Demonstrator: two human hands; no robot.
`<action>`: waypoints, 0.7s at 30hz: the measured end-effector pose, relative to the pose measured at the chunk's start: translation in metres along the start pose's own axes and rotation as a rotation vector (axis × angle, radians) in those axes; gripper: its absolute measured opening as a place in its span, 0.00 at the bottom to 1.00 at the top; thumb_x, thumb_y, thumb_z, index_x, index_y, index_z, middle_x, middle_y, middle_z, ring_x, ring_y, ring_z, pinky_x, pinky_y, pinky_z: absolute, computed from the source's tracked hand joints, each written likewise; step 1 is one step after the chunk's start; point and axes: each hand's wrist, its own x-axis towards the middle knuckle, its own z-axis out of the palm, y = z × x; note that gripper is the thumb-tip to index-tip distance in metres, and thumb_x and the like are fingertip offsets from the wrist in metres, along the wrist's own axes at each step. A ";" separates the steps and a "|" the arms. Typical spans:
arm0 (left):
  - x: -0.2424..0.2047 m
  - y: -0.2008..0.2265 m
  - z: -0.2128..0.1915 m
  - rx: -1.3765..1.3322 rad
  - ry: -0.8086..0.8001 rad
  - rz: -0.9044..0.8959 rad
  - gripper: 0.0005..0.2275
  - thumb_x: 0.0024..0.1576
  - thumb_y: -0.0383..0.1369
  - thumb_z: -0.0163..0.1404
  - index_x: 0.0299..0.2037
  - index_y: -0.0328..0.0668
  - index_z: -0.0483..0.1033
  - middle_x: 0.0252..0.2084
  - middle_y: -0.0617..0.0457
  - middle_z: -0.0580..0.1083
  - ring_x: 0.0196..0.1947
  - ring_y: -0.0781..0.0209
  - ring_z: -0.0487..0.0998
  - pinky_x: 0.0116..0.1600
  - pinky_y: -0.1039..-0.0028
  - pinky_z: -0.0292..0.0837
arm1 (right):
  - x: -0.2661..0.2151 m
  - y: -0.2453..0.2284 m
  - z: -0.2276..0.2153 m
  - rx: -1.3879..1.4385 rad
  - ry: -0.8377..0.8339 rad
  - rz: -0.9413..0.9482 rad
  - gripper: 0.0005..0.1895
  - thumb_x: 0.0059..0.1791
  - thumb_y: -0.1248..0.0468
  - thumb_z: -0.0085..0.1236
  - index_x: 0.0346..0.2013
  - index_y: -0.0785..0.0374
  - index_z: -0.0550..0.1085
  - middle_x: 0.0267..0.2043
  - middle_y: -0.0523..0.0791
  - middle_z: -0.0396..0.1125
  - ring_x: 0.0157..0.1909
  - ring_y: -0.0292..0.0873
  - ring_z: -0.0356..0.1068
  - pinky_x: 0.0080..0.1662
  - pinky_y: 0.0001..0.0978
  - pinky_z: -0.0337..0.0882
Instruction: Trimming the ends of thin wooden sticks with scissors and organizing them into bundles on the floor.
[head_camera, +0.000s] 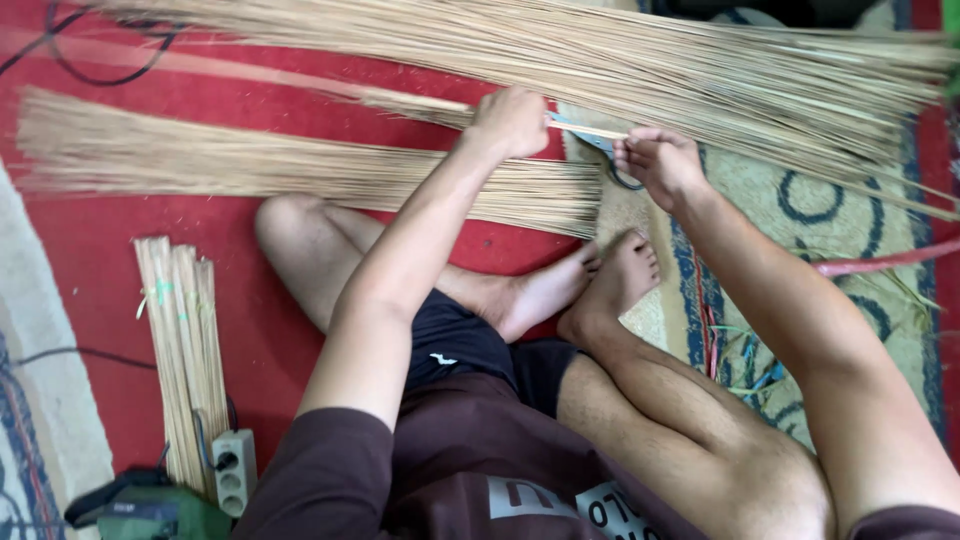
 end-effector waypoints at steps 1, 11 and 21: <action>-0.004 0.001 -0.004 -0.005 0.012 -0.037 0.13 0.50 0.40 0.51 0.40 0.50 0.86 0.40 0.42 0.81 0.50 0.42 0.81 0.54 0.50 0.77 | -0.002 0.003 0.000 -0.014 -0.035 0.010 0.12 0.49 0.72 0.60 0.47 0.68 0.74 0.39 0.51 0.75 0.40 0.43 0.82 0.49 0.41 0.87; -0.001 0.011 0.003 0.188 0.037 0.157 0.09 0.48 0.32 0.50 0.32 0.39 0.82 0.32 0.43 0.78 0.33 0.48 0.79 0.38 0.58 0.76 | 0.002 0.028 -0.029 -0.174 -0.183 0.145 0.05 0.54 0.72 0.52 0.45 0.68 0.73 0.41 0.50 0.74 0.41 0.41 0.78 0.46 0.31 0.82; -0.034 0.020 0.012 0.093 0.196 0.312 0.11 0.53 0.38 0.49 0.28 0.44 0.84 0.30 0.45 0.80 0.37 0.42 0.84 0.43 0.53 0.78 | -0.026 -0.001 0.009 -1.216 -0.282 -0.484 0.12 0.55 0.60 0.56 0.51 0.55 0.81 0.42 0.45 0.77 0.51 0.52 0.76 0.53 0.50 0.75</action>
